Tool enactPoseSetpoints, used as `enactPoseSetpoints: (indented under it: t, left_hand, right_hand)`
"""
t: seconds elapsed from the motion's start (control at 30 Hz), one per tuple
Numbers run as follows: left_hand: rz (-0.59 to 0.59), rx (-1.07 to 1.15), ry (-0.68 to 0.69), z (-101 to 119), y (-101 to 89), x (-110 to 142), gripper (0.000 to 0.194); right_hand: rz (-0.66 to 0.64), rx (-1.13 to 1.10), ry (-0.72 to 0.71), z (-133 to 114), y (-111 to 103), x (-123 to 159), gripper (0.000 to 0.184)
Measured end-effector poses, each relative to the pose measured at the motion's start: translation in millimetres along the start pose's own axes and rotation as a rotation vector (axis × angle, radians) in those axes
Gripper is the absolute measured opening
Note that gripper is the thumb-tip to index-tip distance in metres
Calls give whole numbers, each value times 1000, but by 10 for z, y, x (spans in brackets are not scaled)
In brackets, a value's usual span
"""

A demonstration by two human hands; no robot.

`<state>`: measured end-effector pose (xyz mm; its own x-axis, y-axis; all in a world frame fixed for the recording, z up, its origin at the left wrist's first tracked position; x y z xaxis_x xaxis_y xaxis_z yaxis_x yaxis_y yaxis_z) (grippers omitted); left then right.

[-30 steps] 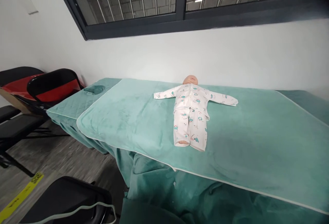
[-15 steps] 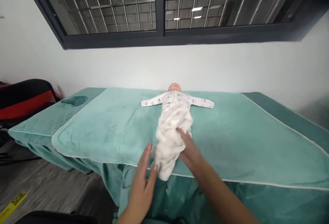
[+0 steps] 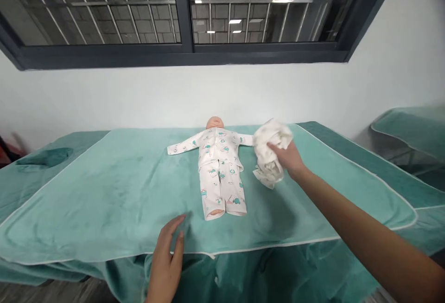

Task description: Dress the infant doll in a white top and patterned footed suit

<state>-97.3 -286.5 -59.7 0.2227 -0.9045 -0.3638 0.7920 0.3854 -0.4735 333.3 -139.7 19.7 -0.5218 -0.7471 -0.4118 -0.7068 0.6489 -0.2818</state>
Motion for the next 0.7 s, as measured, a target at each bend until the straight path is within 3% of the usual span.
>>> enactPoseSetpoints:
  t: [0.1,0.2,0.27,0.33,0.47,0.53,0.6,0.7]
  left_hand:
    - [22,-14,52,-3,84,-360,38]
    - [46,-8,73,42,266,-852,38]
    - [49,7,52,105,485,-1256,37]
    - [65,35,44,178,775,-1694,36]
    - [133,-21,234,240,1383,-2470,41]
    - [104,-153,323,169,1604,-2706,45]
    - [62,-299,375,57,1707,-2832,48]
    - [48,-464,346,-107,1659,-2922,54]
  right_hand:
    - [-139,557,-112,361,15,35,57]
    - [-103,735,-196,363,23,65,62]
    - [-54,686,-310,133,121,128,66]
    - [-69,524,-445,-177,355,220,63]
    - [-139,169,-509,-586,1137,193,48]
    - [-117,43,-474,-567,1556,-5,48]
    - [-58,-15,-341,-368,1888,-274,48]
    - [35,77,-114,99,2106,-608,48]
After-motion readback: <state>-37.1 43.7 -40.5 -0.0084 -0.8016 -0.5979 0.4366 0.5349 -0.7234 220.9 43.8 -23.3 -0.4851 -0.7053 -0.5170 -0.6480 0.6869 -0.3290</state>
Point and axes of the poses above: each hand's wrist, its own x-axis away from the middle knuckle, its own y-axis out of the palm, z = x × y, the point moved 3 cm from there along -x, towards the middle knuckle, and after that the axes turned 10 degrees about z, right-handed, at the moved point
